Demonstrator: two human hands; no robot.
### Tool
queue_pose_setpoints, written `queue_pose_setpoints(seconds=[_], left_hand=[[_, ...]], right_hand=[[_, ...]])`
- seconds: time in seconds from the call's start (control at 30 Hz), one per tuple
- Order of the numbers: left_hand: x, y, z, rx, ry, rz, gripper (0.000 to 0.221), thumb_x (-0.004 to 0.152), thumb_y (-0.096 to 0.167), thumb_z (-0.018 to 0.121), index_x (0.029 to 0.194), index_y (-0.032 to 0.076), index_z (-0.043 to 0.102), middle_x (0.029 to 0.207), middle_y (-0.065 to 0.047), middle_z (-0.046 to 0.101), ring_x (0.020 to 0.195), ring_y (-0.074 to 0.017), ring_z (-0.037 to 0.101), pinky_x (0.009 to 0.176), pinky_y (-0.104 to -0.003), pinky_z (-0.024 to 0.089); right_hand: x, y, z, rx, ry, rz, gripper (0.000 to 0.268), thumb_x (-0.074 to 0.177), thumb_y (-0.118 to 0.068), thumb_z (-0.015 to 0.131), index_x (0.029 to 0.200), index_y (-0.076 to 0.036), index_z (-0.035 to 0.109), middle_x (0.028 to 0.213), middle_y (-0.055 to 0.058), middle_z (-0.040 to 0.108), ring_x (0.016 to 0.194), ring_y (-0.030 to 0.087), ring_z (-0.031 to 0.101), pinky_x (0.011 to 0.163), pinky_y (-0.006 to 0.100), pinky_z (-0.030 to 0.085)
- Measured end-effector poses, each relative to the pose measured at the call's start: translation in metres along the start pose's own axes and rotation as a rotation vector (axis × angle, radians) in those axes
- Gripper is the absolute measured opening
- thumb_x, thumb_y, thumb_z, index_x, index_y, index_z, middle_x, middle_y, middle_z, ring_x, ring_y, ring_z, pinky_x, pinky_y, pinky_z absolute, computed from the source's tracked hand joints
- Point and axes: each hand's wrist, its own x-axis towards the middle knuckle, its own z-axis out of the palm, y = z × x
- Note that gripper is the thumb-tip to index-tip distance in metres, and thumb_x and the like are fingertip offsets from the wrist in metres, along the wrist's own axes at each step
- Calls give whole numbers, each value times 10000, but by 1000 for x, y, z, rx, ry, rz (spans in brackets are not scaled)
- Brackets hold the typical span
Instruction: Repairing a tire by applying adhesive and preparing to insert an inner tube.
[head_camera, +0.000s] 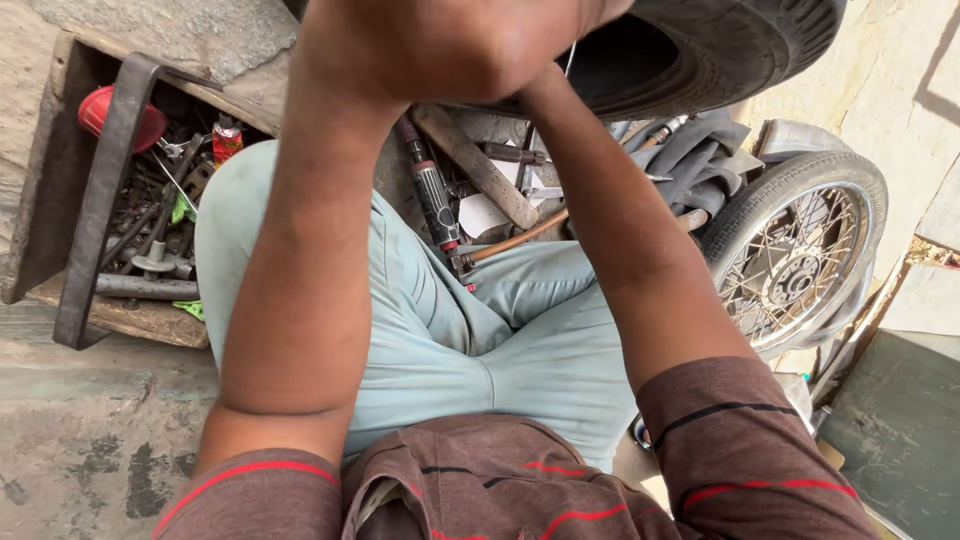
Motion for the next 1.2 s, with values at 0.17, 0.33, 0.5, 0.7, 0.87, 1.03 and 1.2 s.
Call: queue_pose_setpoints(seconds=[0.17, 0.33, 0.5, 0.7, 0.87, 1.03, 1.2], left_hand=[[32, 17, -92, -408, -339, -444, 407, 894, 310, 957, 779, 21, 694, 639, -63, 590, 512, -194, 524, 481, -337, 383], [-14, 31, -58, -923, -553, -898, 374, 771, 196, 799, 1124, 84, 748, 981, -69, 755, 890, -173, 728, 825, -310, 562], [-67, 34, 13, -281, -816, -1002, 300, 832, 226, 812, 1084, 78, 744, 973, -175, 755, 957, -363, 716, 859, -485, 542], [-78, 27, 23, -207, -728, -1063, 398, 790, 263, 810, 1141, 108, 704, 999, -170, 744, 946, -373, 700, 834, -495, 538], [-76, 25, 21, -174, -863, -1099, 455, 862, 297, 796, 1260, 123, 661, 1106, -172, 732, 1049, -385, 676, 905, -502, 521], [-93, 30, 33, -155, -815, -1093, 591, 836, 275, 796, 1382, 157, 604, 1168, -177, 713, 1078, -378, 661, 928, -485, 503], [-94, 29, 35, -135, -818, -1083, 598, 828, 266, 802, 1380, 148, 602, 1183, -167, 714, 1095, -373, 660, 928, -490, 503]], right_hand=[[-12, -20, -20, 259, 131, -189, 172, 1064, -121, 642, 1207, -51, 708, 1087, 151, 740, 987, 318, 725, 861, 417, 587], [-24, -43, -51, 142, 50, -103, 264, 923, -125, 733, 1177, -53, 715, 1051, 184, 732, 989, 379, 700, 853, 464, 557], [-28, -37, -52, -93, -118, 48, 312, 824, -198, 831, 1071, -42, 723, 1032, 202, 726, 1001, 391, 691, 855, 476, 553], [-14, -20, -3, -40, 46, -98, 350, 732, -190, 874, 983, 6, 729, 951, 250, 715, 917, 439, 675, 776, 493, 543], [-5, -23, 0, -111, -1, 80, 332, 865, -298, 838, 1041, -43, 717, 1004, 219, 716, 943, 401, 698, 811, 482, 569], [-9, -19, 11, -139, 162, -111, 546, 771, -404, 913, 1060, -3, 681, 1008, 228, 716, 941, 397, 695, 787, 483, 564], [-2, -27, 7, -227, 157, -88, 554, 756, -352, 893, 1148, -19, 688, 1005, 210, 727, 922, 372, 707, 737, 497, 563]])
